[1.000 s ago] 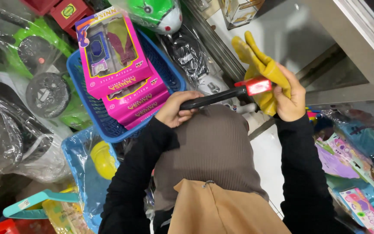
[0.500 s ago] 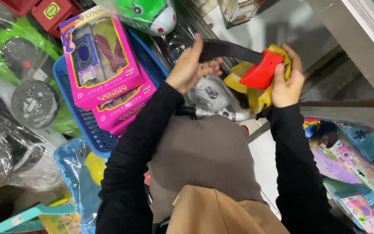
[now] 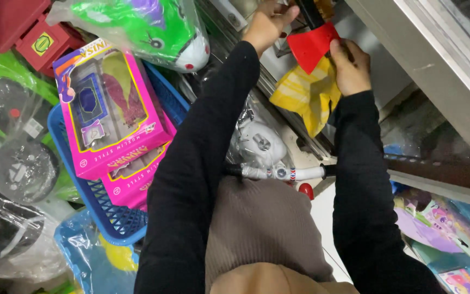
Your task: Cleaning and wiping down toy boxes and toy accessories in a store.
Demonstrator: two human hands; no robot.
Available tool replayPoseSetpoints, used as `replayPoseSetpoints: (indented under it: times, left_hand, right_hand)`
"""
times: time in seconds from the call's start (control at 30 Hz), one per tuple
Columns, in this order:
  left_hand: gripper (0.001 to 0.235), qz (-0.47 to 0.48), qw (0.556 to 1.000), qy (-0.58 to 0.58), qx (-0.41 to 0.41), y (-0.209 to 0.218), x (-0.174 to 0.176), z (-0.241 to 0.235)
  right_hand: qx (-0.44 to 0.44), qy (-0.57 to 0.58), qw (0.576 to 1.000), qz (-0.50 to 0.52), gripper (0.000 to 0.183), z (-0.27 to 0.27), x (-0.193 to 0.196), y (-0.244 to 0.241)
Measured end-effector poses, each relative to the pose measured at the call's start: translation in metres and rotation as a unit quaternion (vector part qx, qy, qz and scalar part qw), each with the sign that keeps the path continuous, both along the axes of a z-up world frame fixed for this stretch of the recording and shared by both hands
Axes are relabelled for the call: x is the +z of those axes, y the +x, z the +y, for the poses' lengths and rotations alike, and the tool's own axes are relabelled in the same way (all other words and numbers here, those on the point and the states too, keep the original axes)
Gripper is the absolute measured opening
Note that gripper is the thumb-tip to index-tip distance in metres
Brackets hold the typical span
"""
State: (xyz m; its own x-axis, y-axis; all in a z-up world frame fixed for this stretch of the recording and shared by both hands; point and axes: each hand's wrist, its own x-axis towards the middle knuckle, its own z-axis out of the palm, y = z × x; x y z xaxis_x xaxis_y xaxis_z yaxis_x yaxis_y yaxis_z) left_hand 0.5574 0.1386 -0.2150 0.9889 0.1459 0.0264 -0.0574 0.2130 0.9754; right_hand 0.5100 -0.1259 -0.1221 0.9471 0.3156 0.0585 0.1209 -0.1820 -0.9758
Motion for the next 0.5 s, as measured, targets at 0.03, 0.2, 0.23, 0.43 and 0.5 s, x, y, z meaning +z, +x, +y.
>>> replayPoseSetpoints:
  times: [0.03, 0.2, 0.23, 0.43, 0.5]
  left_hand:
    - [0.034, -0.113, 0.985, 0.125, 0.033, 0.013, -0.027, -0.003]
    - [0.052, -0.225, 0.870, 0.406, 0.167, 0.013, -0.038, -0.018]
    - [0.061, -0.125, 0.946, 0.264, 0.141, 0.004, -0.019, -0.023]
    - [0.083, 0.013, 1.000, 0.005, -0.017, 0.002, -0.038, -0.040]
    - [0.086, 0.014, 0.997, -0.064, -0.044, 0.007, -0.047, -0.047]
  right_hand:
    - [-0.011, 0.003, 1.000, 0.015, 0.032, -0.002, -0.018, 0.018]
    - [-0.056, 0.045, 0.997, 0.039, 0.035, -0.001, -0.057, 0.072]
    - [-0.068, 0.040, 0.997, 0.015, 0.035, -0.002, -0.063, 0.080]
    - [-0.151, -0.005, 0.988, -0.038, 0.041, 0.002, -0.088, 0.112]
    - [-0.190, -0.036, 0.980, -0.047, 0.043, -0.007, -0.102, 0.126]
